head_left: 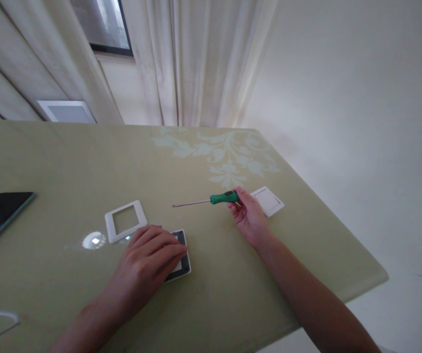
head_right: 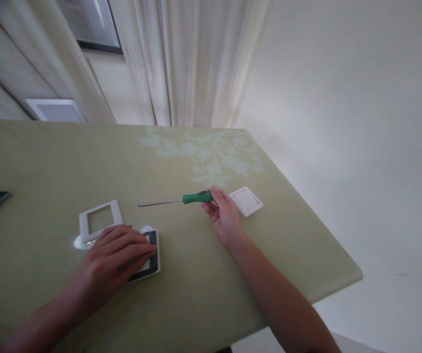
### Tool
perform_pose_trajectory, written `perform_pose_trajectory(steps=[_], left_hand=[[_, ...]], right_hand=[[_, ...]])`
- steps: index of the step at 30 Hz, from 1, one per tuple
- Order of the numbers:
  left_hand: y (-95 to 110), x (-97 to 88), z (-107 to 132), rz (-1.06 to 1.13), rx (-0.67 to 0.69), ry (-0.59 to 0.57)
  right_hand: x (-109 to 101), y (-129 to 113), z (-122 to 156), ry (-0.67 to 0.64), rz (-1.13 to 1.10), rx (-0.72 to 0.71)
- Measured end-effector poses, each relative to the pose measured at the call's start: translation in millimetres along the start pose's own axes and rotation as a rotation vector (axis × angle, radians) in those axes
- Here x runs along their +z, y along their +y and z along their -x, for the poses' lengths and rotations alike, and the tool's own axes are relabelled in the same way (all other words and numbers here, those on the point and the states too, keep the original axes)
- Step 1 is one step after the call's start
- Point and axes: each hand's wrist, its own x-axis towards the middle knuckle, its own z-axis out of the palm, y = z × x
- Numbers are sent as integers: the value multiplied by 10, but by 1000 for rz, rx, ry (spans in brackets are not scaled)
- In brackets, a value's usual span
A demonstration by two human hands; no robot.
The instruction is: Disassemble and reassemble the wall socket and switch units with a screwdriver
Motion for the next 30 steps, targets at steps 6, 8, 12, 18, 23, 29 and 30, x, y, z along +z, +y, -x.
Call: perform_pose_trajectory(steps=[6, 8, 12, 18, 23, 29, 30], left_hand=[[21, 76, 10, 112, -155, 21], [3, 99, 25, 186, -249, -13], [-9, 82, 40, 308, -357, -110], [34, 66, 42, 338, -453, -167], [35, 99, 57, 290, -454, -141], [17, 60, 41, 343, -433, -169], [18, 55, 39, 348, -431, -168]], right_hand=[[-6, 15, 5, -3, 6, -3], [-11, 21, 4, -4, 6, -3], [-28, 37, -6, -4, 11, -2], [-42, 51, -11, -4, 16, -6], [-39, 58, -7, -7, 15, -3], [-15, 48, 10, -14, 13, 3], [-11, 46, 15, -15, 13, 4]])
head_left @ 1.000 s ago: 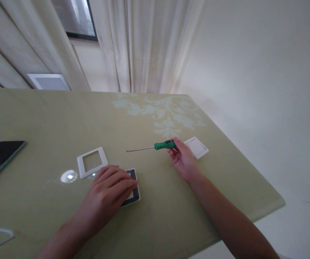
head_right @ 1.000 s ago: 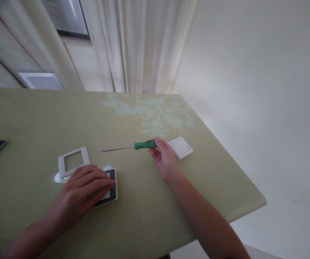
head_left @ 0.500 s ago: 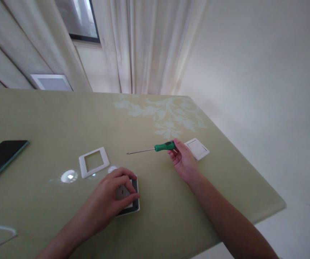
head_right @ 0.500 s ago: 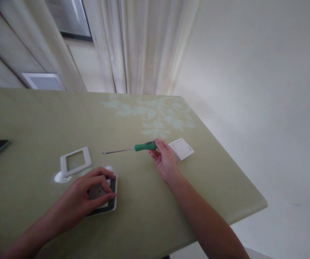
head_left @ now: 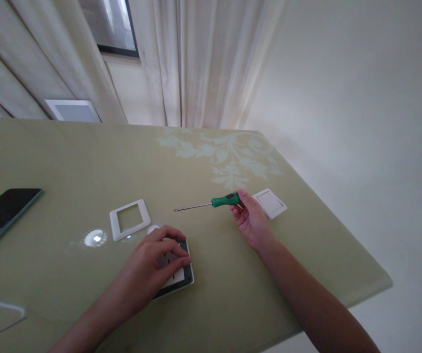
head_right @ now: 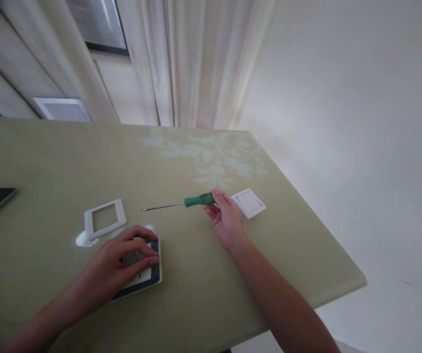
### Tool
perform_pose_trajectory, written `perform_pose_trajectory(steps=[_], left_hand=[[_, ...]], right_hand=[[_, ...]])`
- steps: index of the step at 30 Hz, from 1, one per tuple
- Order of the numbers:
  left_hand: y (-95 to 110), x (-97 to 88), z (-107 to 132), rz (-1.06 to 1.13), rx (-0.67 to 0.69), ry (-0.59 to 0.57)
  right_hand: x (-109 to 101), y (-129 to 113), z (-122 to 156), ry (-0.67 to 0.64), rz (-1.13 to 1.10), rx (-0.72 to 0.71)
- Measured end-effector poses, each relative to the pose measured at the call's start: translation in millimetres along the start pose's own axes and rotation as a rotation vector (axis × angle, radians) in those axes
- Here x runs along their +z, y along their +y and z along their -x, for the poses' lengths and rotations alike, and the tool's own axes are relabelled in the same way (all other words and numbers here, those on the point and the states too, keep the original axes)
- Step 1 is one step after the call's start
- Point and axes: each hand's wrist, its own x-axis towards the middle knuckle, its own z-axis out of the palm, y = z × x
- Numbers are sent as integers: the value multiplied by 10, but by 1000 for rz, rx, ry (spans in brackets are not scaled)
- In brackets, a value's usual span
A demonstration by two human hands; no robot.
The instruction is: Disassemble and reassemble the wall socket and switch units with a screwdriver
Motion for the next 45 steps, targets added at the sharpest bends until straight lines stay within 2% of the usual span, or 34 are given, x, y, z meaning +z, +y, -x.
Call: perform_pose_trajectory(steps=[6, 14, 23, 28, 41, 45], left_hand=[[28, 9, -12, 56, -52, 7], [64, -26, -33, 88, -203, -58], [77, -151, -29, 148, -170, -248], [105, -135, -46, 142, -133, -264], [134, -132, -40, 137, -185, -321], [135, -131, -59, 164, -157, -344]], right_hand=[[22, -9, 17, 3, -8, 5], [52, -25, 33, 5, -15, 5], [63, -33, 45, 8, -14, 1], [52, -25, 35, 8, -7, 0], [-8, 24, 3, -18, 35, -24], [-24, 39, -9, -17, 57, -45]])
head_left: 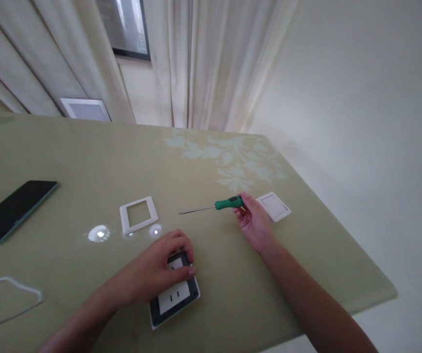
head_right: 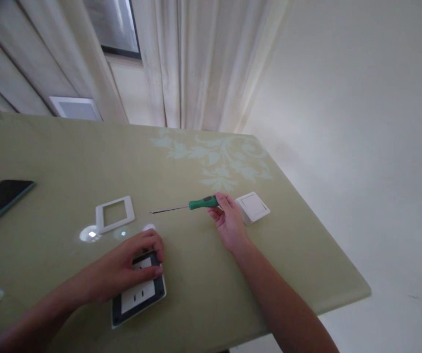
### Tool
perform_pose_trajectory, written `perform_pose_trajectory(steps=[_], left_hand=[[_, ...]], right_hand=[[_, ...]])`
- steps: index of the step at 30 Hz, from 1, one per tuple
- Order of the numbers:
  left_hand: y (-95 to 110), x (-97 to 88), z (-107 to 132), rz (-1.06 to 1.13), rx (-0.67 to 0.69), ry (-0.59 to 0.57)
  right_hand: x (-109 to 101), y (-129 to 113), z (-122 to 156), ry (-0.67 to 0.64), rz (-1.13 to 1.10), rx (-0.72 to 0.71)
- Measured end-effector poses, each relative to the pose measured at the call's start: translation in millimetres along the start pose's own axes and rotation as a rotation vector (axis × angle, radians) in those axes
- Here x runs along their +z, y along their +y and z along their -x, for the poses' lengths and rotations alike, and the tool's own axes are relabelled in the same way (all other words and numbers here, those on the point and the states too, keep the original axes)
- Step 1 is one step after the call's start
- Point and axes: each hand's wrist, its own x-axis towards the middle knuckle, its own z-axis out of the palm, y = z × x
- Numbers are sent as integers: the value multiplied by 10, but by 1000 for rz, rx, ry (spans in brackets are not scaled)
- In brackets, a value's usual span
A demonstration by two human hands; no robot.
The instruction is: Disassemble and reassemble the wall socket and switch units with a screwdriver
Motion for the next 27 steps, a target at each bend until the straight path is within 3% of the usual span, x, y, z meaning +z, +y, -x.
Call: perform_pose_trajectory(steps=[7, 13, 18, 21, 23, 27], left_hand=[[-12, 14, -10, -46, 88, 4], [-5, -8, -17, -124, 137, 65], [-2, -45, -53, -207, 68, 191], [29, -76, -12, -286, 62, 197], [58, -96, 41, -308, 52, 134], [87, -116, 116, -326, 49, 29]], right_hand=[[56, -54, -23, 25, 35, -103], [184, -214, 35, 91, 31, -325], [593, -593, 144, 91, 29, -614], [962, -837, 246, -42, 181, -1007], [1150, -918, 328, -96, 270, -1172], [1237, -883, 444, -161, 587, -1165]])
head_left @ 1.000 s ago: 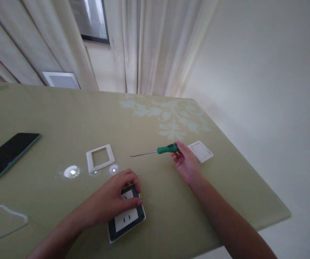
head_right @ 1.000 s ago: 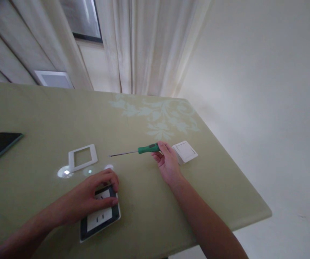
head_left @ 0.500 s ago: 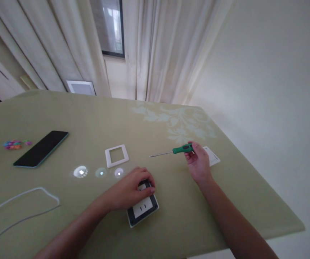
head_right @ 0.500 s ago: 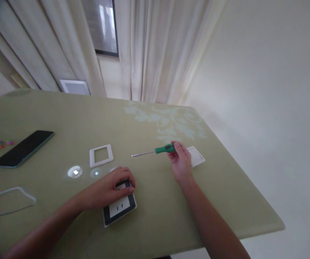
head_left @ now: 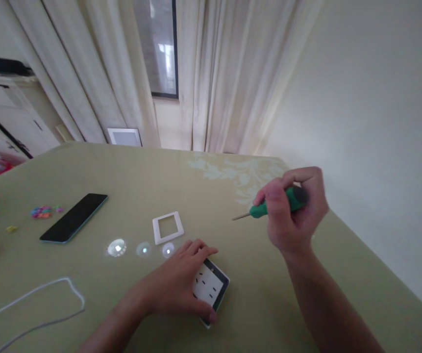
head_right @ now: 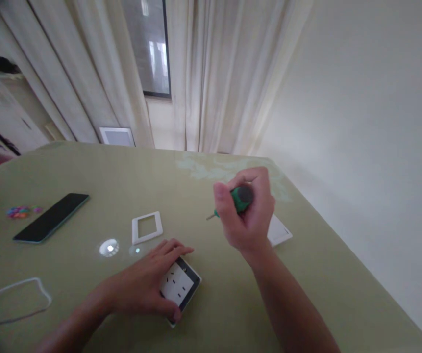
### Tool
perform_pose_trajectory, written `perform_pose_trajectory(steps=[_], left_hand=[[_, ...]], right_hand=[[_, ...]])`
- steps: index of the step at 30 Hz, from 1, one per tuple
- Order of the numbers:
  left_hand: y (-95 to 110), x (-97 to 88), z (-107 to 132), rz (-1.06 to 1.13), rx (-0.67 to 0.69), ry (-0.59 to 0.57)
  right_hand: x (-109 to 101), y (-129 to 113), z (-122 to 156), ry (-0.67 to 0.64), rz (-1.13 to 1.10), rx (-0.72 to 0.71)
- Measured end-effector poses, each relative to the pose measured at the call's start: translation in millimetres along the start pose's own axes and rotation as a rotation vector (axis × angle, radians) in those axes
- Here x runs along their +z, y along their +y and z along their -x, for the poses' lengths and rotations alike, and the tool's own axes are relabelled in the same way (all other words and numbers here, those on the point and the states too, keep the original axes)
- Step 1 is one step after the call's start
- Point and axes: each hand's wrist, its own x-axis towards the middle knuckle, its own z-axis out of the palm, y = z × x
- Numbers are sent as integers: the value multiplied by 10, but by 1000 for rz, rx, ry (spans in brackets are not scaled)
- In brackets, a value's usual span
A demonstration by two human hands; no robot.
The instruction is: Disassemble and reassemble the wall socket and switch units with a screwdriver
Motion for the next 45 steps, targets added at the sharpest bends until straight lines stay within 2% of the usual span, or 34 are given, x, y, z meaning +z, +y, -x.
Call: perform_pose_trajectory(steps=[4, 8, 13, 19, 24, 32, 45], left_hand=[[-40, -10, 18, 43, 27, 20], [-125, 25, 7, -25, 84, 124], [-251, 139, -71, -209, 112, 258], [-409, 165, -102, -148, 102, 305], [-456, 142, -67, -81, 91, 310], [-457, 107, -68, -88, 123, 293], [-427, 75, -71, -54, 121, 270]], right_hand=[[-70, 18, 71, -226, 151, 3], [-146, -48, 4, -315, 208, -59], [-167, -120, -64, -341, 223, -97], [-122, -70, -71, -332, 287, -25], [-93, -17, -78, -422, 258, 8], [1, 50, -25, -576, 205, 38], [50, 155, -20, -643, 211, 38]])
